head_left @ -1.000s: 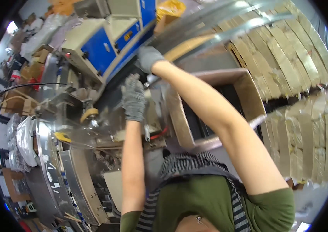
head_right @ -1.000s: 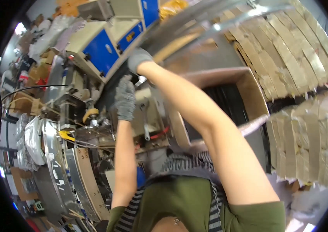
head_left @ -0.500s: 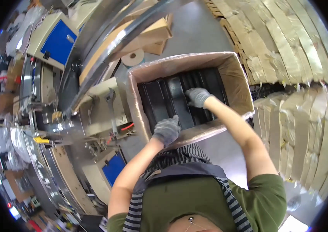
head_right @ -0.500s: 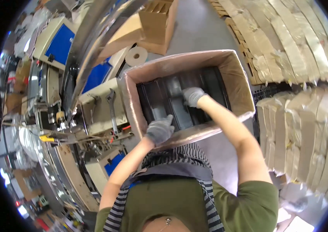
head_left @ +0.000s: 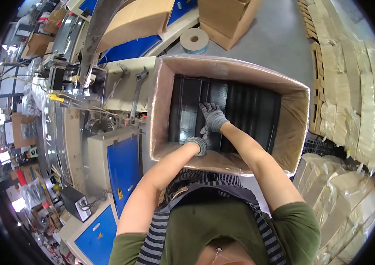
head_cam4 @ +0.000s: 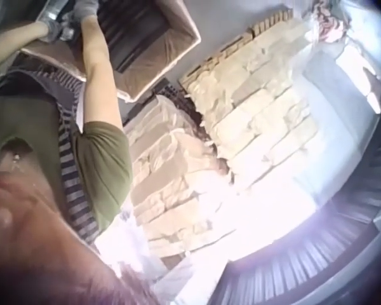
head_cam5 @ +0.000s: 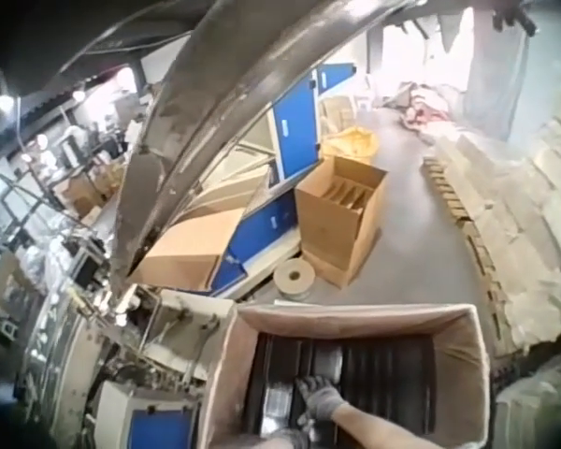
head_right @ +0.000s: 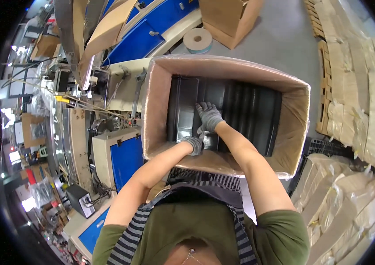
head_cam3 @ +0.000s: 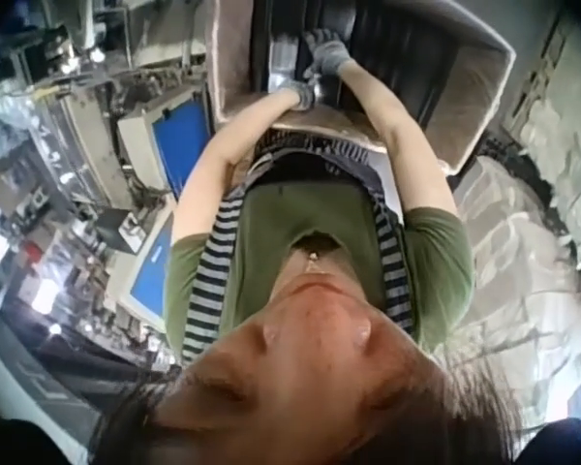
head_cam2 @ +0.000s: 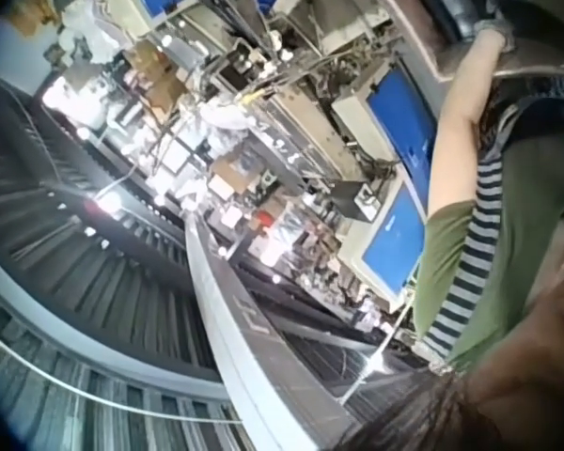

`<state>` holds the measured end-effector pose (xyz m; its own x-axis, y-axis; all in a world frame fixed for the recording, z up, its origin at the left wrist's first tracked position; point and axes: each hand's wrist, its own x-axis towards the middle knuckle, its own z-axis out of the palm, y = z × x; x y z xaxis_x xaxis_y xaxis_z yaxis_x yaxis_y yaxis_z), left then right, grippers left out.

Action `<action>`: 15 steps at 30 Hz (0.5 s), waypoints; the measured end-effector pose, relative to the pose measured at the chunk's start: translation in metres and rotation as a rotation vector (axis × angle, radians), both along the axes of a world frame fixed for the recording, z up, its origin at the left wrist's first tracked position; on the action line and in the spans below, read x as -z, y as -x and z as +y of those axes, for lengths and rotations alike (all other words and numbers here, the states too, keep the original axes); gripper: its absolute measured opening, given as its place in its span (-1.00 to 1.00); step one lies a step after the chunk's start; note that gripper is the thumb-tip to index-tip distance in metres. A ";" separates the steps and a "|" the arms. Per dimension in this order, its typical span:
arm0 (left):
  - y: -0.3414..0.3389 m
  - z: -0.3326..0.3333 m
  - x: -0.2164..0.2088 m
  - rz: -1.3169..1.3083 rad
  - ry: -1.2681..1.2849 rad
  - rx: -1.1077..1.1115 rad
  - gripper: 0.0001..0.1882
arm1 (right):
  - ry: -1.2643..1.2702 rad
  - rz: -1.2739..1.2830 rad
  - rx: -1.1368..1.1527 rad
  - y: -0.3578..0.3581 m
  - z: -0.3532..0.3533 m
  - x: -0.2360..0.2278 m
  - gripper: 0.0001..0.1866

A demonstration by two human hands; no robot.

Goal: Assembling mechanical components and packing them into a cardboard box.

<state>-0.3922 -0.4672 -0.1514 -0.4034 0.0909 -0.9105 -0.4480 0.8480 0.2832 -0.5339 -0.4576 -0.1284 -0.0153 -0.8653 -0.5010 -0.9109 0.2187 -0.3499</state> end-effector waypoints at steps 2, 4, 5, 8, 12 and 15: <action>0.004 -0.001 -0.002 -0.050 -0.034 0.023 -0.04 | -0.004 0.006 -0.051 0.002 -0.002 -0.006 0.21; -0.003 0.003 0.019 -0.013 -0.004 0.037 -0.04 | -0.004 0.020 -0.102 0.001 -0.002 -0.012 0.20; -0.006 0.004 0.028 0.026 0.025 0.064 -0.03 | -0.005 0.052 -0.115 -0.003 0.000 -0.014 0.20; -0.008 0.004 0.050 0.005 -0.042 0.061 -0.06 | 0.007 0.138 -0.124 -0.015 0.006 -0.012 0.19; -0.015 0.006 0.056 0.128 0.096 0.106 -0.28 | 0.005 0.173 -0.102 -0.019 -0.001 -0.005 0.22; -0.009 0.002 0.046 0.026 0.075 -0.097 -0.28 | 0.001 0.162 -0.057 -0.019 0.001 -0.003 0.24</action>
<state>-0.3833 -0.4649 -0.1971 -0.4308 -0.0171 -0.9023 -0.5219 0.8204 0.2337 -0.5147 -0.4569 -0.1249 -0.0468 -0.8677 -0.4949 -0.9663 0.1648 -0.1977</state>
